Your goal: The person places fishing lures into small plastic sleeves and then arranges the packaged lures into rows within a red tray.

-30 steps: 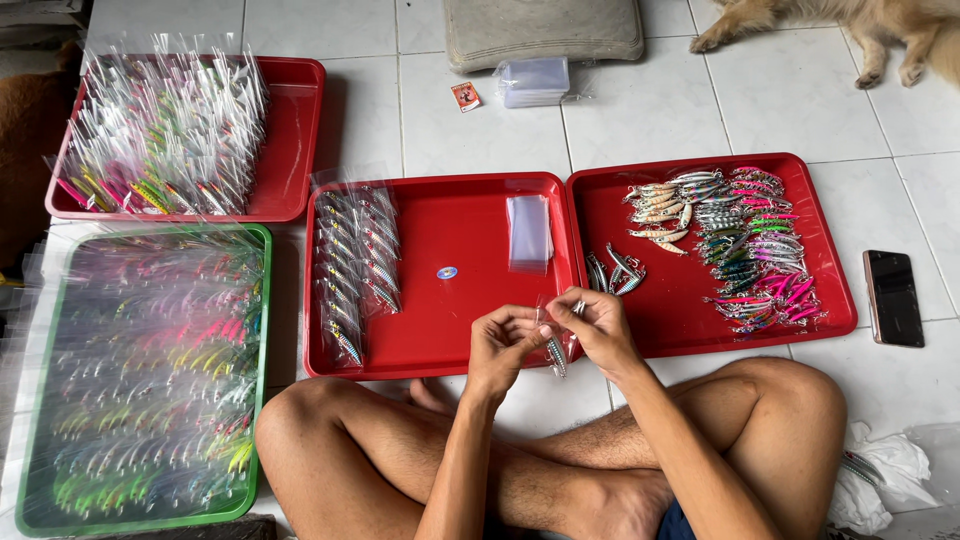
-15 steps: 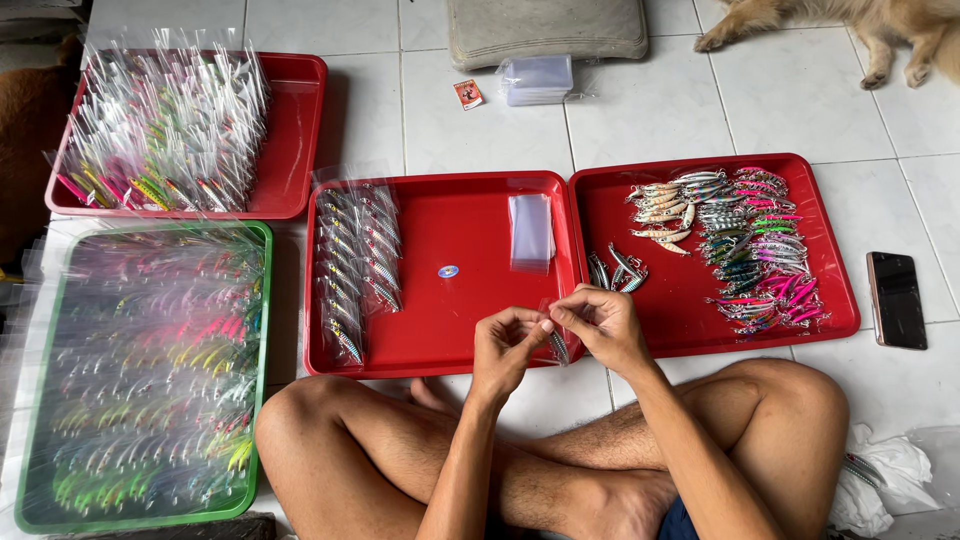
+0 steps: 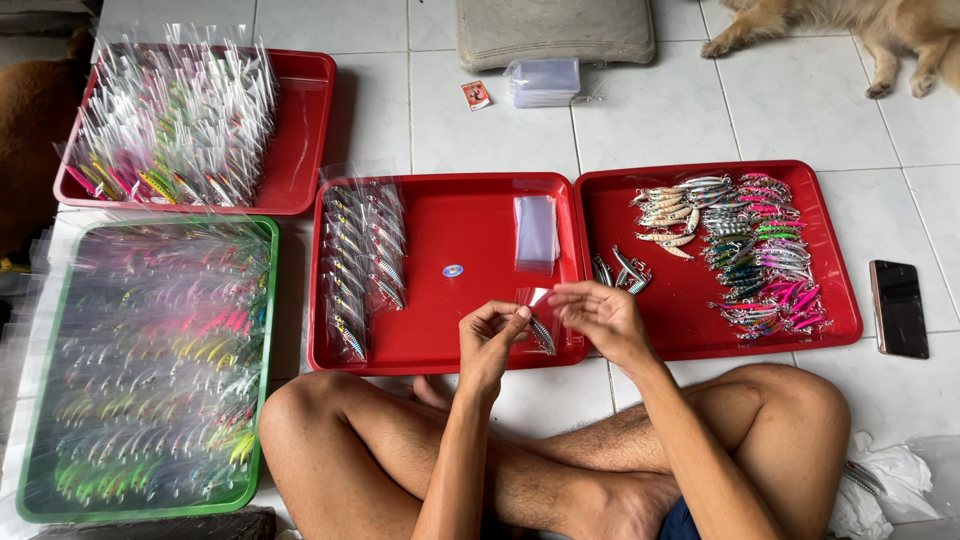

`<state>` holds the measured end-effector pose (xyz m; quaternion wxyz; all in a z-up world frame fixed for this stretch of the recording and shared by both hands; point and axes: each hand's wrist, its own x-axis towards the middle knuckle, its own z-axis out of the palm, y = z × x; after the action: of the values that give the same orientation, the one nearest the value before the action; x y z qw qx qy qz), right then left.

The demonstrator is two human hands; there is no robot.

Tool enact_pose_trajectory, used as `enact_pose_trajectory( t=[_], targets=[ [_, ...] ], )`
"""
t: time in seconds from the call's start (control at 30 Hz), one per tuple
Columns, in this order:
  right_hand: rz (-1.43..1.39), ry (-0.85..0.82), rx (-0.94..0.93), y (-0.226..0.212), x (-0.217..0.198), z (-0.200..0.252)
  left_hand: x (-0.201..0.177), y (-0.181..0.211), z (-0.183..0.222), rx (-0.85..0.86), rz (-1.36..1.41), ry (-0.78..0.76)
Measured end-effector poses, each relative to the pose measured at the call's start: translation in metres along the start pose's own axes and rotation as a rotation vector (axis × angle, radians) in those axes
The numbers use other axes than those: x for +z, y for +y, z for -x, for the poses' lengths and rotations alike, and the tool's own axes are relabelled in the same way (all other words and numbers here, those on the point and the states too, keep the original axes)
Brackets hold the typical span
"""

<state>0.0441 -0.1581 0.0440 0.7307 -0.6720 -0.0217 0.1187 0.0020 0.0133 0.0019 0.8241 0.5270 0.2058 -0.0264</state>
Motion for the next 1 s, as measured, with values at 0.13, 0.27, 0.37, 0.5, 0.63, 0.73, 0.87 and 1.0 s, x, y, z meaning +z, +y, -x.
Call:
enact_pose_trajectory(
  t=[0.13,0.27,0.37,0.5,0.63,0.73,0.87,1.0],
  targets=[
    [0.039,0.011,0.022,0.025,-0.003,-0.001,-0.003,-0.001,-0.004,-0.021,0.023,-0.002],
    [-0.014,0.010,0.071,0.033,0.000,-0.005,-0.006,0.001,-0.005,-0.036,0.075,0.024],
    [-0.013,0.025,0.071,0.036,0.003,-0.007,-0.007,0.002,-0.005,-0.038,0.094,0.039],
    [0.036,0.060,0.034,0.033,0.002,-0.003,-0.001,0.013,0.000,-0.015,0.059,0.042],
    [0.104,0.061,0.010,0.033,0.000,-0.001,-0.001,0.012,0.001,-0.022,0.027,0.033],
    [0.115,0.074,0.009,0.029,0.003,-0.003,-0.004,0.011,-0.003,-0.020,0.023,0.035],
    [0.095,0.061,0.020,0.026,0.007,-0.005,-0.008,0.014,-0.003,-0.013,0.015,0.038],
    [0.039,0.027,0.085,0.035,0.008,-0.009,-0.012,0.019,-0.001,0.006,0.025,0.049]
  ],
)
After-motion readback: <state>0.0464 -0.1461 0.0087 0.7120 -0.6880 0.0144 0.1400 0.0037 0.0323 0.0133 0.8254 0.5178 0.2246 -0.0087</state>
